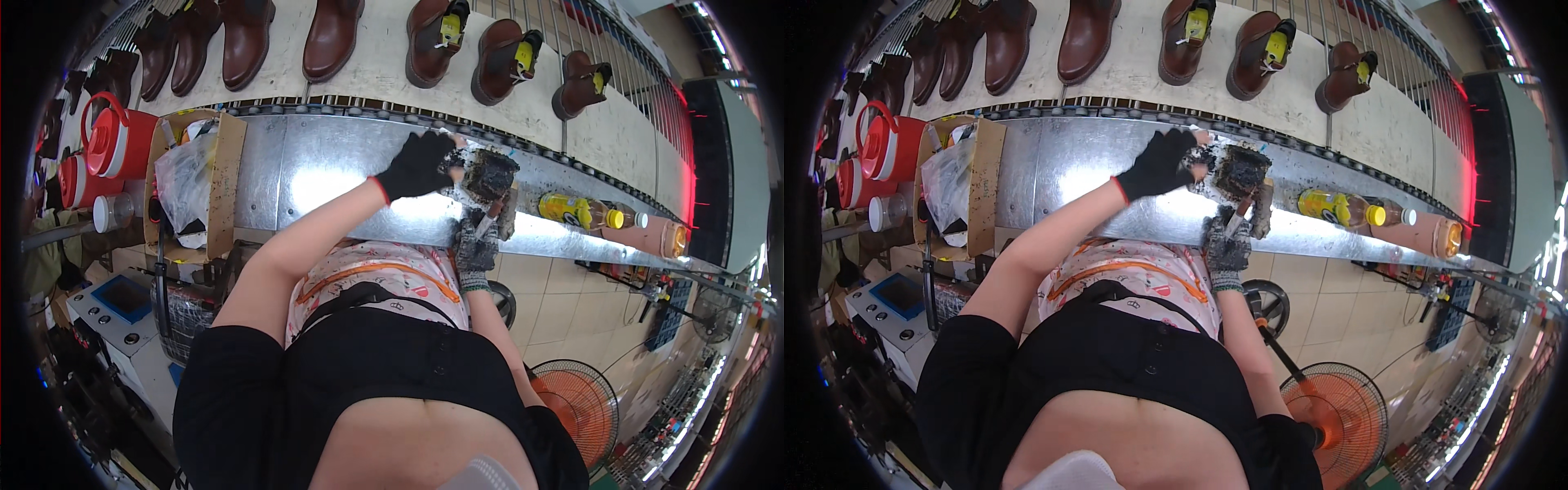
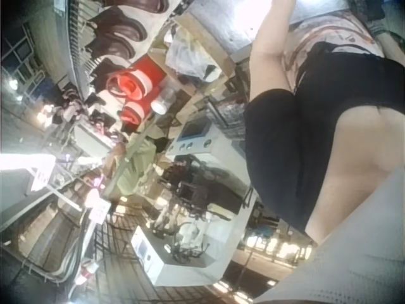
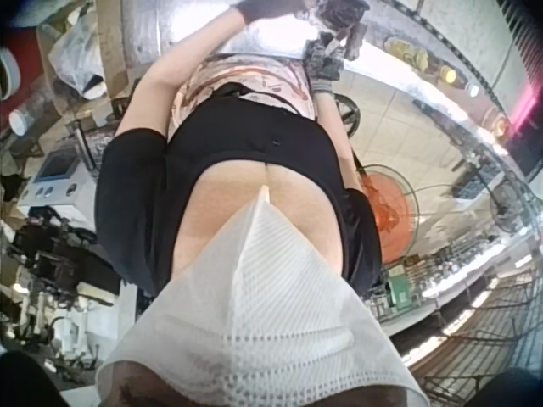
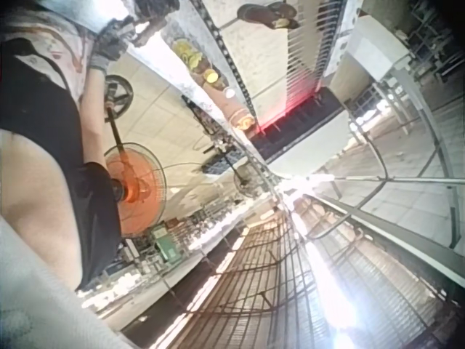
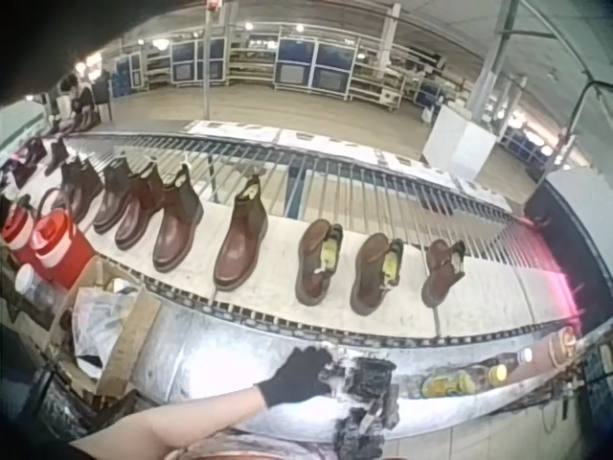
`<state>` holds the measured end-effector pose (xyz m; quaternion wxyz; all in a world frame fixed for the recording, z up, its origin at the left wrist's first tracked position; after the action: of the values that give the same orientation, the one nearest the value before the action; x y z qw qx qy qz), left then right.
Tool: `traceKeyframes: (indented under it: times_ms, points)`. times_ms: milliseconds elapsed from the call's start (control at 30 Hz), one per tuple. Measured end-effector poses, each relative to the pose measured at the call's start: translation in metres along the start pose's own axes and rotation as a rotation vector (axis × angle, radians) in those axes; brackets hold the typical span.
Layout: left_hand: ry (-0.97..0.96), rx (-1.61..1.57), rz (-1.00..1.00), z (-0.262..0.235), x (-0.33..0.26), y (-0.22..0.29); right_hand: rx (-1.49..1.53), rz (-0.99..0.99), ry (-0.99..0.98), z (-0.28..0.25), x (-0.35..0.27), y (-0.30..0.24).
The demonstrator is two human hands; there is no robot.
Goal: The person repeatedly picks up brown leather boots from a conveyor belt, applies a substance with a brush, and wipes the surface with a cloth. They rotate each boot to treat different sides before placing it back on the moving belt. The process is repeated for multiple boots in sequence.
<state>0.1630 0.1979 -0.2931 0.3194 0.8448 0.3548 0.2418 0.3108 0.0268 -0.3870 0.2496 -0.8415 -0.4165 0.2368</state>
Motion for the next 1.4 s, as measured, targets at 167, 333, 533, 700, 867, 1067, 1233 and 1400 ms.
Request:
traceKeyframes:
  times_ms: [167, 333, 533, 700, 867, 1067, 1233, 1400]
  points:
    - [-0.287, 0.427, 0.206, 0.033, -0.066, -0.018, 0.05, -0.002, -0.024, 0.001, 0.0, -0.003]
    - [-0.271, 0.383, 0.173, 0.009, -0.065, -0.022, 0.047, 0.042, 0.005, -0.003, 0.001, -0.004]
    - [0.364, 0.027, -0.006, -0.013, -0.023, -0.066, 0.196, 0.096, 0.011, -0.003, 0.003, -0.002]
    - [0.312, 0.294, -0.214, -0.031, 0.039, -0.093, 0.249, 0.115, 0.013, -0.001, 0.003, 0.001]
    - [0.264, 0.487, -0.135, -0.053, 0.084, -0.105, -0.116, -0.142, 0.09, -0.014, -0.004, -0.027]
    - [0.173, 0.624, -0.247, -0.052, 0.114, -0.108, 0.002, 0.013, 0.035, -0.008, -0.004, -0.017]
    - [0.25, 0.644, -0.155, -0.046, 0.118, -0.114, -0.074, -0.005, 0.046, -0.008, -0.006, -0.013]
    - [0.216, 0.667, -0.134, -0.042, 0.114, -0.119, -0.11, 0.032, 0.01, -0.008, -0.004, -0.014]
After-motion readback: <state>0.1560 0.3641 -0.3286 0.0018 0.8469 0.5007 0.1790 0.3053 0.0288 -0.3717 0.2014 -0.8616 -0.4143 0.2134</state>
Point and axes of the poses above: each hand's wrist, its own x-axis towards the middle knuckle, its own z-axis out of the palm, y = z × x, the point moved 7 cm from there along x, towards the middle knuckle, and after that the axes turned 4 degrees about y, right-handed, at the moved point
